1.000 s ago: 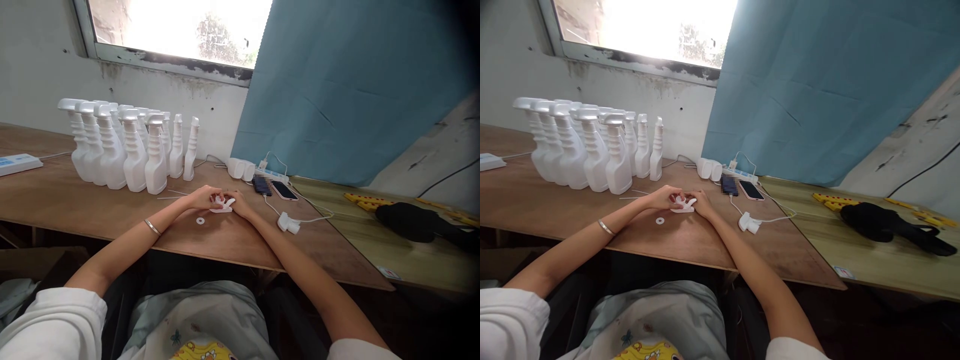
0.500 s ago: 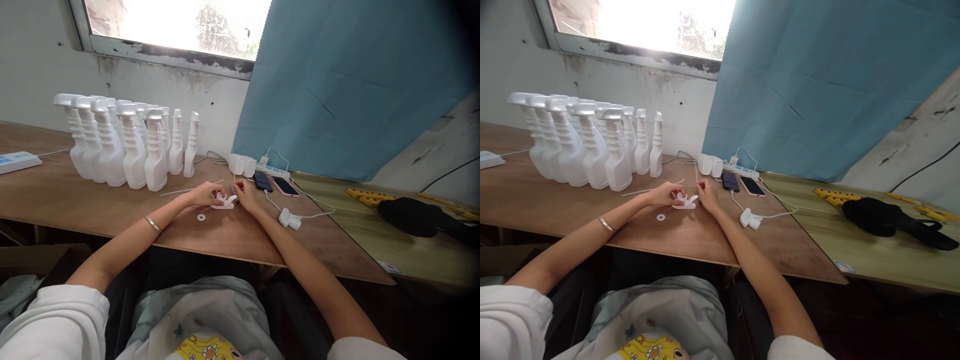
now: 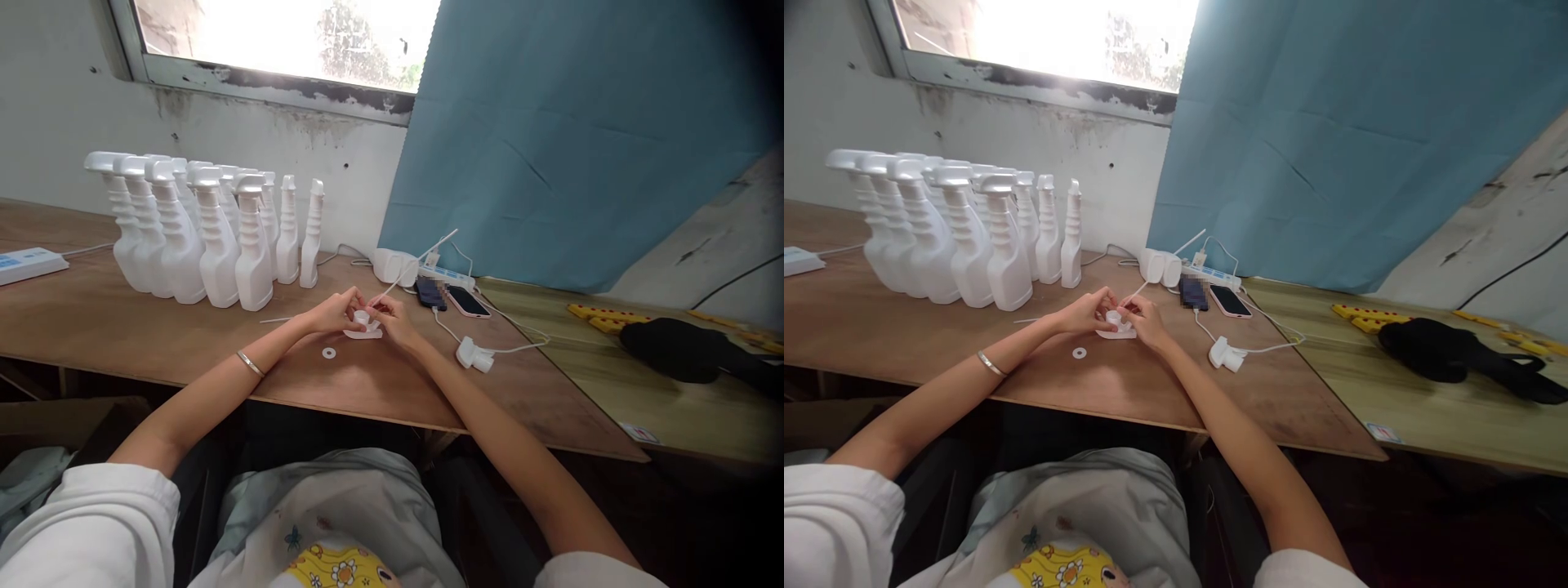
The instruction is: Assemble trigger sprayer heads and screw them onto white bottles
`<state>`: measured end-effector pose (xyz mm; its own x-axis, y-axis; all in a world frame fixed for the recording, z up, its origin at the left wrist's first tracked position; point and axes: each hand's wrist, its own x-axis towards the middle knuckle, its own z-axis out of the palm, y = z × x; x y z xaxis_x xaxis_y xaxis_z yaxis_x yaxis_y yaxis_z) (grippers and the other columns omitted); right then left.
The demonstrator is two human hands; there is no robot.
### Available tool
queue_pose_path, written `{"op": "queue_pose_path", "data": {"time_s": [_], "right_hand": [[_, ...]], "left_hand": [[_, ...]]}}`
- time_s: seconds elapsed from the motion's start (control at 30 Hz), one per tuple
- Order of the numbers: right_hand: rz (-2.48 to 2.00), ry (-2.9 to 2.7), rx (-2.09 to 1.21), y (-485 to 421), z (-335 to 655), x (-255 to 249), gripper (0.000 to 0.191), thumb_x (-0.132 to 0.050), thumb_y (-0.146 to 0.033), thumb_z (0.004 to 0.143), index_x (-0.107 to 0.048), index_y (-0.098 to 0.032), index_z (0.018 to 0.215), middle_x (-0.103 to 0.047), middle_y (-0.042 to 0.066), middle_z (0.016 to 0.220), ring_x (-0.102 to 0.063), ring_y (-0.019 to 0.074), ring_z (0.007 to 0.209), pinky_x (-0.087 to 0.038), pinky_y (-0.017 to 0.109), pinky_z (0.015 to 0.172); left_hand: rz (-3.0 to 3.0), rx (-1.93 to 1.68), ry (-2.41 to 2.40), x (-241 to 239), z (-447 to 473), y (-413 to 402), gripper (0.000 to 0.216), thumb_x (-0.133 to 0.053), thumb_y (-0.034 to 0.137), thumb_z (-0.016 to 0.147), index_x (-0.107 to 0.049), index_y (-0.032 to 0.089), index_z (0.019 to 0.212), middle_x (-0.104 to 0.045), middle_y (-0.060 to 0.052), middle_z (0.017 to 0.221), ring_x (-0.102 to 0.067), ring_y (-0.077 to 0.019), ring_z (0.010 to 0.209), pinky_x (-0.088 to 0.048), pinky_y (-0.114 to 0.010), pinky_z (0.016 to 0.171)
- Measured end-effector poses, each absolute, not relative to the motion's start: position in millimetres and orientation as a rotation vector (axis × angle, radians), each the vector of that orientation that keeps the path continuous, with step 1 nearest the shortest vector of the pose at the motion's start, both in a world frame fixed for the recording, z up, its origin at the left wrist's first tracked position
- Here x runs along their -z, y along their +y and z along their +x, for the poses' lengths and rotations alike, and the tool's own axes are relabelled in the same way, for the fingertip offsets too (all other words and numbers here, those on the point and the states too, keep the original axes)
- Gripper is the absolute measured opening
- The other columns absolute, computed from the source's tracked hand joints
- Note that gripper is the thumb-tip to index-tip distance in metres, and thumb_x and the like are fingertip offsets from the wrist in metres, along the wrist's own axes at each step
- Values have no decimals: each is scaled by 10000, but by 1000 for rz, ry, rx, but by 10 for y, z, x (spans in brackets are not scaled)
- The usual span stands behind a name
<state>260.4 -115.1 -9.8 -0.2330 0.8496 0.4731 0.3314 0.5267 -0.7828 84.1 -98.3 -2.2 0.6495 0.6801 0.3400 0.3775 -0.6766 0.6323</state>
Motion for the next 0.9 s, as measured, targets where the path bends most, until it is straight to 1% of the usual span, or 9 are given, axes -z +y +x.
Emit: {"op": "queue_pose_path", "data": {"time_s": [0.1, 0.23, 0.4, 0.6, 0.77, 0.9], "right_hand": [[-993, -1818, -631, -1137, 2601, 135, 238, -585, -394, 681, -565, -160, 718, -565, -3, 653, -500, 108, 570, -392, 244, 551], [-971, -1826, -672, -1141, 2588, 149, 244, -569, -403, 698, -560, -164, 746, -572, 1, 695, -498, 104, 579, -396, 241, 552], [-946, -1851, -663, -1157, 2591, 132, 255, -558, -418, 704, -551, -165, 730, -575, 12, 738, -500, 104, 591, -402, 246, 569], [-946, -1874, -667, -1183, 2589, 100, 249, -560, -412, 703, -543, -164, 714, -550, 7, 717, -487, 105, 596, -393, 244, 571], [-926, -1874, -714, -1185, 2591, 115, 282, -551, -449, 715, -532, -169, 737, -538, 1, 707, -479, 104, 591, -385, 238, 557], [-922, -1876, -740, -1176, 2599, 137, 276, -556, -442, 724, -530, -168, 740, -523, -7, 679, -468, 101, 581, -375, 232, 544]], "left_hand": [[2349, -773, 824, 4, 844, -998, 473, -678, 316, 603, -416, 172, 969, -623, 16, 738, -559, -114, 633, -425, -235, 607], [2342, -783, 809, -7, 842, -1006, 500, -683, 310, 597, -422, 174, 1002, -633, 11, 787, -562, -109, 653, -428, -231, 619], [2346, -773, 799, 4, 843, -997, 507, -688, 314, 597, -420, 173, 1004, -644, 8, 782, -568, -110, 653, -429, -230, 617], [2348, -775, 788, 19, 851, -991, 508, -696, 313, 591, -416, 176, 992, -651, 8, 776, -577, -112, 650, -426, -227, 610], [2349, -775, 783, 18, 845, -990, 523, -701, 319, 585, -410, 173, 993, -654, 7, 772, -576, -113, 644, -420, -226, 609], [2349, -764, 780, -3, 848, -1006, 524, -704, 318, 581, -408, 168, 987, -654, 5, 764, -571, -112, 632, -414, -227, 605]]}}
